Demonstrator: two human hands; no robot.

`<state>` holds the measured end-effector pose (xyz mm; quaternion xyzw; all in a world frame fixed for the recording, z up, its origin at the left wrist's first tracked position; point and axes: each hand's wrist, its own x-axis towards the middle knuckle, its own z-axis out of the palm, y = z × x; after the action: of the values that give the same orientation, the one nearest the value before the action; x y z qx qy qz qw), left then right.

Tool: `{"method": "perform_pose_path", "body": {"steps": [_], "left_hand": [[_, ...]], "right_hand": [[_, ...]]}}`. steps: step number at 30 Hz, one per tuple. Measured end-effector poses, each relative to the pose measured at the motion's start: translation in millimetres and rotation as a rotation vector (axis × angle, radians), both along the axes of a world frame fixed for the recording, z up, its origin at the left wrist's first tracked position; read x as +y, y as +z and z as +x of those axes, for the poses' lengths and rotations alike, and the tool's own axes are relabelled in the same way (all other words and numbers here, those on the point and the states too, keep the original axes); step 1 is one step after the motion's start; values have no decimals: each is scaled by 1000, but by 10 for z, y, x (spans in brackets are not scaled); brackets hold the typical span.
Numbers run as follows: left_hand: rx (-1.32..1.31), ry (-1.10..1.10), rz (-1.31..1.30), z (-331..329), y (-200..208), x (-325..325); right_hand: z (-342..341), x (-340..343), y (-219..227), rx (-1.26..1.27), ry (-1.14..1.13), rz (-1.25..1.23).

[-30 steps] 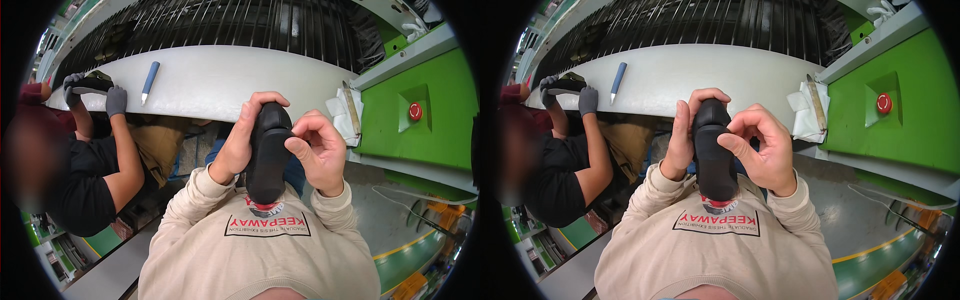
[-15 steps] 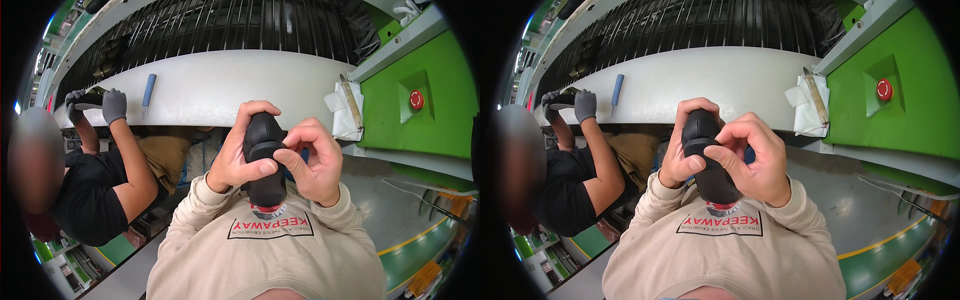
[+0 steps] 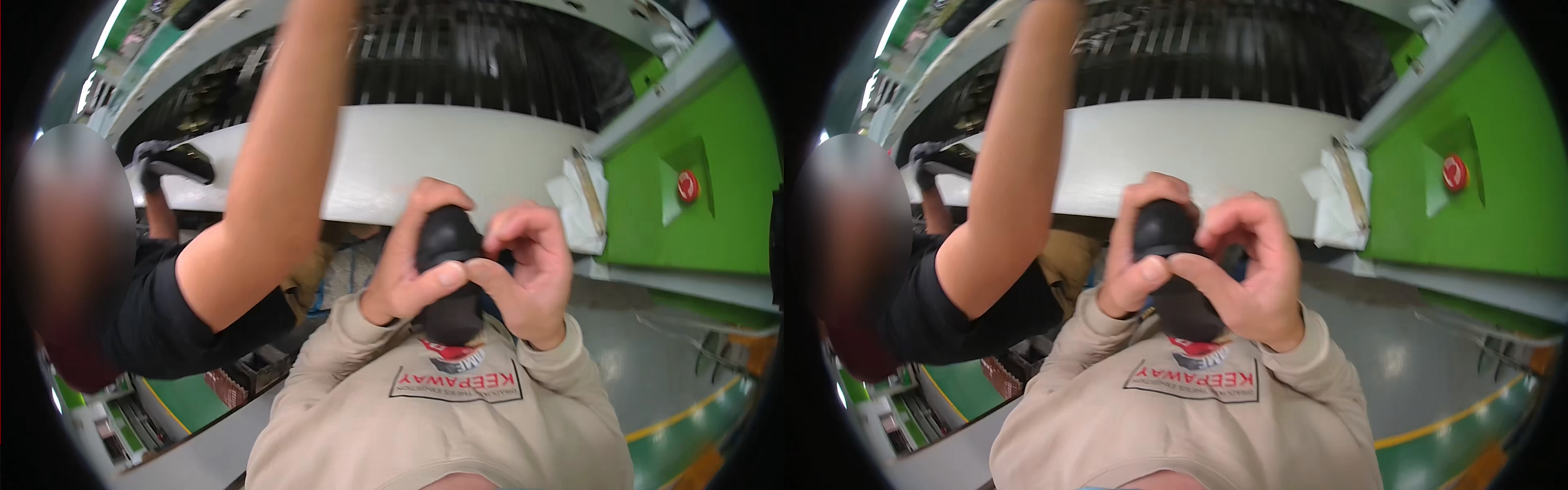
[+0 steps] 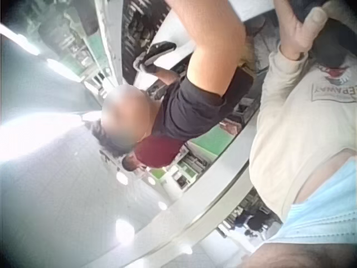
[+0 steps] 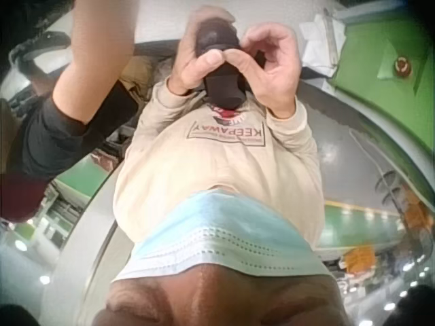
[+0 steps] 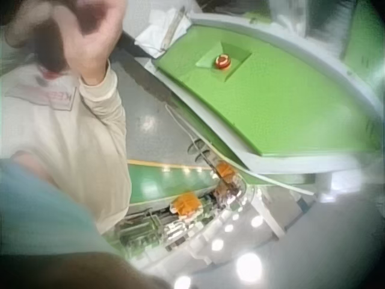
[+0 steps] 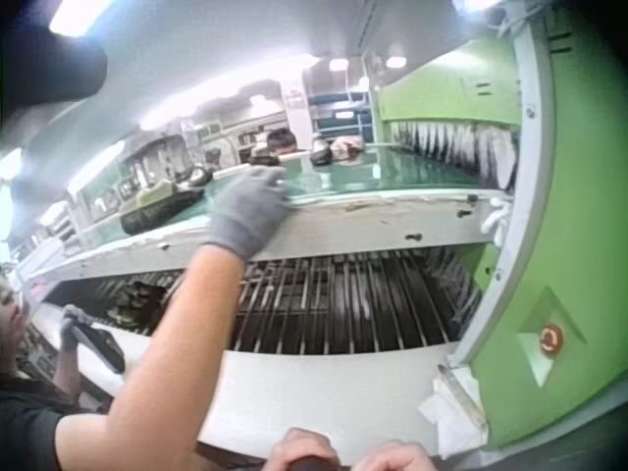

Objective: Manually assemble and inspect shoe components at a factory assembly line station.

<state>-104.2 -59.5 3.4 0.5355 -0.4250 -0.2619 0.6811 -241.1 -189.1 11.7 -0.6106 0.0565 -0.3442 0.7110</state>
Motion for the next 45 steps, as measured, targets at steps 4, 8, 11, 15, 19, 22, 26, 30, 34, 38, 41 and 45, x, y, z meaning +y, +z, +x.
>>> {"method": "perform_pose_path", "body": {"steps": [4,8,11,15,19,22,26,30,34,38,41,45], "left_hand": [[-27,216,-98,-113,-248,-234],[97,495,-397,-326,-681,-639],[168,608,-487,-211,-951,-782],[71,791,-437,12,-1192,-735],[-125,670,-251,46,-1278,-342],[-252,603,-102,39,-1274,32],[-314,534,21,27,-1264,213],[-281,578,17,-20,-1329,222],[-312,554,42,5,-1281,218],[-425,581,37,88,-1342,212],[-455,624,29,65,-1336,171],[-372,655,-37,2,-1319,119]], "right_hand": [[133,-264,176,84,-73,-241],[345,-412,277,233,-129,-499],[351,-455,69,382,-194,-766],[423,-390,-302,409,-169,-782],[473,-347,-431,332,-212,-849],[415,-344,-465,343,-124,-899],[413,-271,-455,317,-67,-918],[436,-270,-488,326,-48,-911],[444,-261,-496,316,-52,-898],[475,-246,-495,366,-86,-870],[487,-251,-501,365,-90,-872],[493,-273,-410,404,-74,-846]]}}
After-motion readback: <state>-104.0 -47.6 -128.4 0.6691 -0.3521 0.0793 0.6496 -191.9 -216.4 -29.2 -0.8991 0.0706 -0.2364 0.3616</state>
